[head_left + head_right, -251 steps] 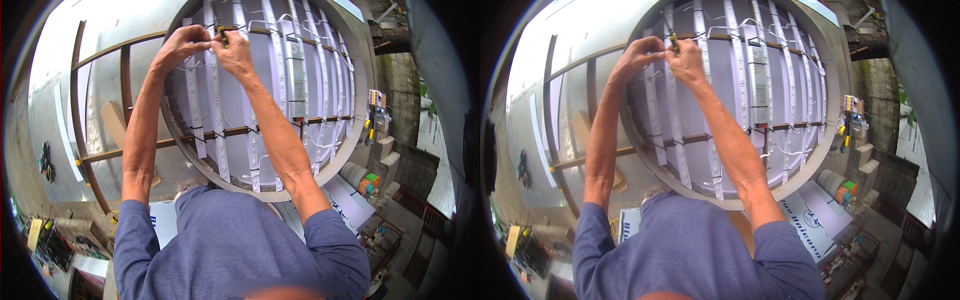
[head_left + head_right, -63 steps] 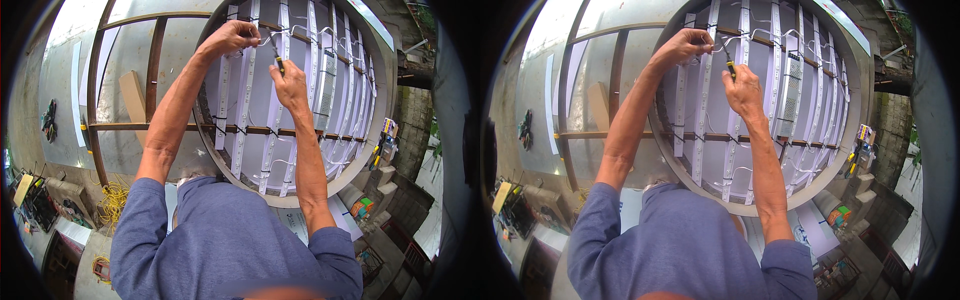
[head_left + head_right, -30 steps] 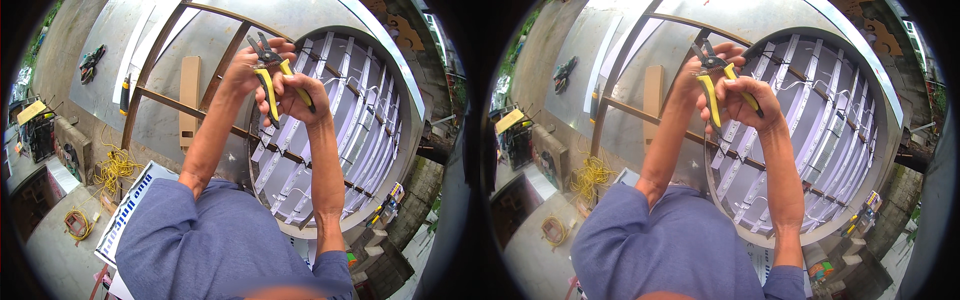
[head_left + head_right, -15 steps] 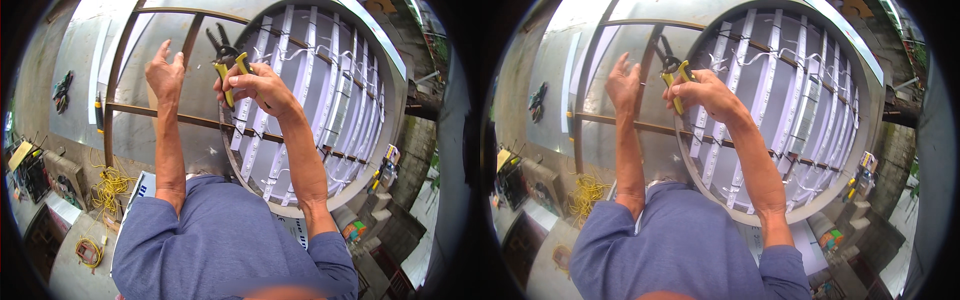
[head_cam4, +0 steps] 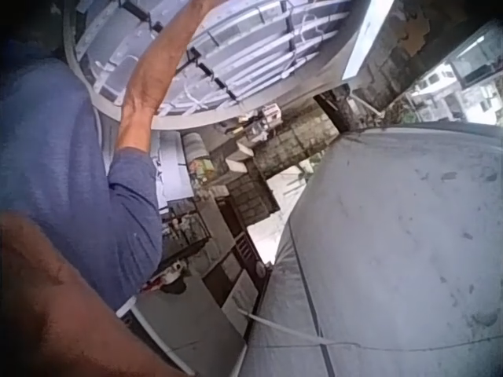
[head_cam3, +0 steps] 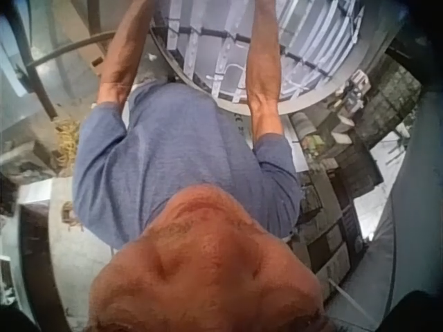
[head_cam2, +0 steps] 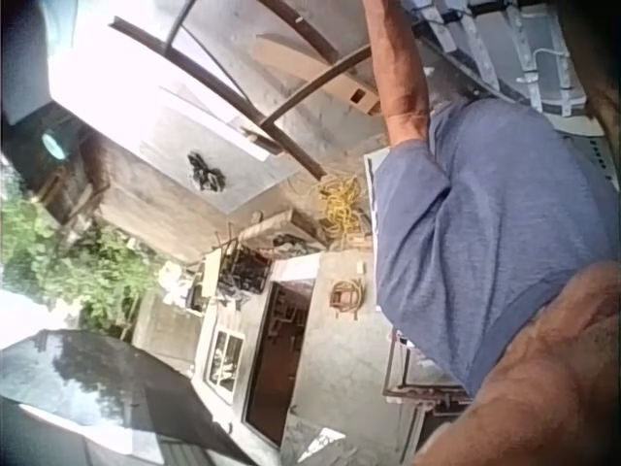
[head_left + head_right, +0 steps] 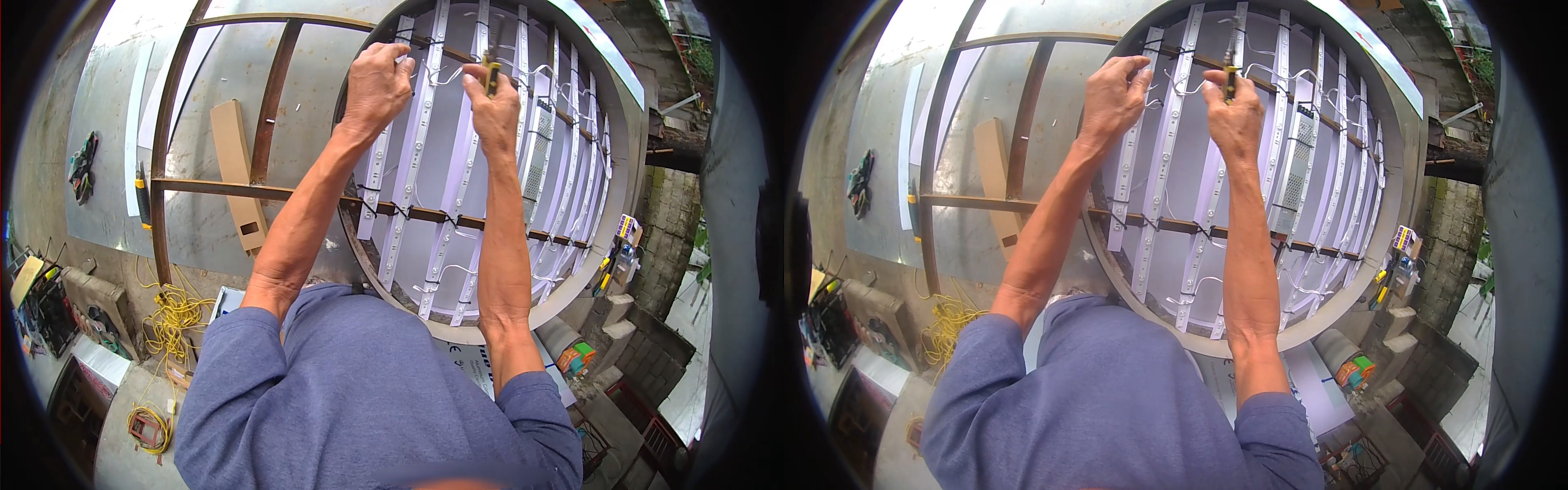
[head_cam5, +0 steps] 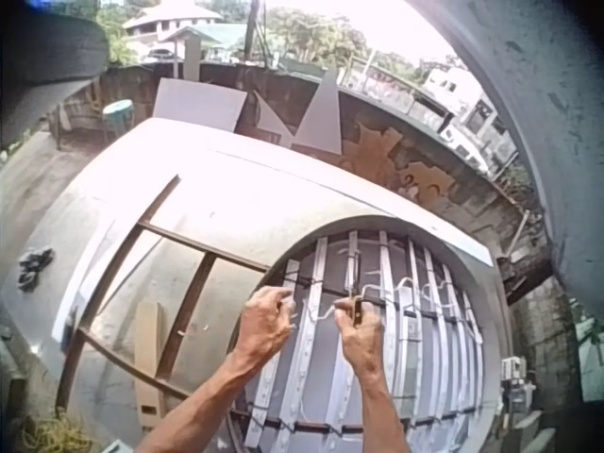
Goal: The recorder is assembling and wiring an LED circular sign on a workbench.
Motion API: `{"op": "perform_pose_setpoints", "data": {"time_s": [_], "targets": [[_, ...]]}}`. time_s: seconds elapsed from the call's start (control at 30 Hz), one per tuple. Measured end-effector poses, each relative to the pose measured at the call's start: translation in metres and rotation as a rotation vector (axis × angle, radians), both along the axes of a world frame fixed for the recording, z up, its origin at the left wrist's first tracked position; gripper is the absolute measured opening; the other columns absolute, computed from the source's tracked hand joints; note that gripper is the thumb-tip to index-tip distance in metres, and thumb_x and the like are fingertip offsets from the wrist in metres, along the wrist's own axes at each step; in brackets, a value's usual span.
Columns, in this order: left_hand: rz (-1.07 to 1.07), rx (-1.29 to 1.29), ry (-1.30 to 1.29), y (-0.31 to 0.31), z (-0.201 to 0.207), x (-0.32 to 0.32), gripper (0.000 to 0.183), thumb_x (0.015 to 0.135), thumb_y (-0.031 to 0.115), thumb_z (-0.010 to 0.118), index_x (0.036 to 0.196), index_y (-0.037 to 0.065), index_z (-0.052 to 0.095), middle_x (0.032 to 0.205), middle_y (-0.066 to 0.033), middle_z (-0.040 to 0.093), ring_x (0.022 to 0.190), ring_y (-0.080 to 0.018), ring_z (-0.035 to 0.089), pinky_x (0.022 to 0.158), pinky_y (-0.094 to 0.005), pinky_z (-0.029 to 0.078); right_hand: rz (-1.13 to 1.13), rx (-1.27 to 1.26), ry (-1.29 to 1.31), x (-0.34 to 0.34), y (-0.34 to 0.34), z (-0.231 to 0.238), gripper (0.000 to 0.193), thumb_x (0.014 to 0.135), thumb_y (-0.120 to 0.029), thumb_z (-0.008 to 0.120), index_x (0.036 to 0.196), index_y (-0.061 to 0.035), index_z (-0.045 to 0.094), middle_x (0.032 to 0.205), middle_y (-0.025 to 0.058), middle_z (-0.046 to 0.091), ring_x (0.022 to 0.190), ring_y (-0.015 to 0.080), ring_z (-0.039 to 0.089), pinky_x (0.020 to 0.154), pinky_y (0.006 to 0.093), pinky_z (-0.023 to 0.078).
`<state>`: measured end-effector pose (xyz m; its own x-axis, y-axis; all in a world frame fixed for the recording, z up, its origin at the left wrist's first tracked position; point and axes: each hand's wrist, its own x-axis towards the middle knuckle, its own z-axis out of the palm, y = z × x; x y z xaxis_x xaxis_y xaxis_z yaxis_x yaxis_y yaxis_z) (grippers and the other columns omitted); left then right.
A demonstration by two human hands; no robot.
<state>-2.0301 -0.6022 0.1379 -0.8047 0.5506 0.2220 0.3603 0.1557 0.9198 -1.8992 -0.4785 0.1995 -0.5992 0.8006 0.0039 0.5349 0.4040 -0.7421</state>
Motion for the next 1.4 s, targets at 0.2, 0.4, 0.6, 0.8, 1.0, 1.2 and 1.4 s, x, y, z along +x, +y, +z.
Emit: {"op": "perform_pose_setpoints", "data": {"time_s": [0.2,0.4,0.6,0.8,1.0,1.2,1.4], "targets": [[-0.089,-0.232,-0.088,0.021,-0.008,0.007,0.024,0.091,0.017,0.066,0.11,0.004,0.073,0.103,-0.0144,0.073,0.086,-0.0258,0.072,0.081,-0.0354,0.056,0.13,0.2,-0.095,-0.022,-0.001,-0.018,0.021,0.088,-0.021,0.069,0.104,-0.0093,0.075,0.105,0.0119,0.064,0.092,0.0262,0.066,0.082,0.0381,0.053],[-0.173,-0.273,-0.347,0.028,-0.004,0.008,0.026,0.086,0.026,0.075,0.103,0.007,0.077,0.092,-0.0105,0.076,0.083,-0.0177,0.072,0.076,-0.0306,0.055,0.125,0.291,-0.17,-0.014,0.005,-0.03,0.018,0.088,-0.021,0.069,0.099,-0.006,0.072,0.103,0.0125,0.062,0.093,0.0295,0.066,0.084,0.0411,0.054],[-0.227,-0.156,-0.408,0.037,-0.016,0.016,0.026,0.086,0.031,0.076,0.102,0.01,0.078,0.091,-0.0071,0.077,0.085,-0.0158,0.072,0.078,-0.0301,0.055,0.036,0.185,-0.158,0.004,0.003,-0.031,0.017,0.089,-0.019,0.068,0.093,-0.0027,0.069,0.098,0.0145,0.062,0.088,0.0313,0.066,0.083,0.0449,0.051],[-0.324,-0.113,-0.222,0.049,-0.027,0.024,0.019,0.088,0.027,0.074,0.1,0.012,0.079,0.09,-0.0077,0.076,0.078,-0.0184,0.071,0.071,-0.0336,0.054,-0.087,-0.004,-0.172,0.017,0.0,-0.029,0.023,0.089,-0.024,0.068,0.094,-0.0019,0.069,0.095,0.0164,0.063,0.085,0.0307,0.065,0.081,0.0441,0.05],[-0.323,-0.148,-0.05,0.048,-0.03,0.024,0.015,0.089,0.023,0.072,0.098,0.013,0.077,0.085,-0.0066,0.072,0.081,-0.0211,0.064,0.074,-0.036,0.051,-0.134,0.084,-0.196,0.017,0.006,-0.029,0.029,0.089,-0.031,0.068,0.095,-0.0029,0.071,0.095,0.0157,0.063,0.087,0.032,0.066,0.08,0.0452,0.051],[-0.379,-0.156,-0.037,0.046,-0.029,0.02,0.015,0.088,0.023,0.073,0.098,0.012,0.077,0.086,-0.0072,0.071,0.082,-0.0216,0.059,0.076,-0.0373,0.049,-0.009,0.258,-0.303,0.005,0.008,-0.028,0.026,0.089,-0.029,0.068,0.096,-0.0035,0.072,0.099,0.0143,0.062,0.09,0.0326,0.067,0.078,0.0474,0.053],[-0.409,-0.07,-0.104,0.047,-0.033,0.018,0.021,0.087,0.029,0.074,0.1,0.012,0.077,0.09,-0.0067,0.073,0.086,-0.0211,0.061,0.079,-0.0368,0.05,0.027,0.436,-0.267,-0.004,0.008,-0.031,0.027,0.09,-0.027,0.067,0.094,0.0001,0.07,0.1,0.0136,0.062,0.089,0.0315,0.068,0.076,0.0465,0.054]]}}
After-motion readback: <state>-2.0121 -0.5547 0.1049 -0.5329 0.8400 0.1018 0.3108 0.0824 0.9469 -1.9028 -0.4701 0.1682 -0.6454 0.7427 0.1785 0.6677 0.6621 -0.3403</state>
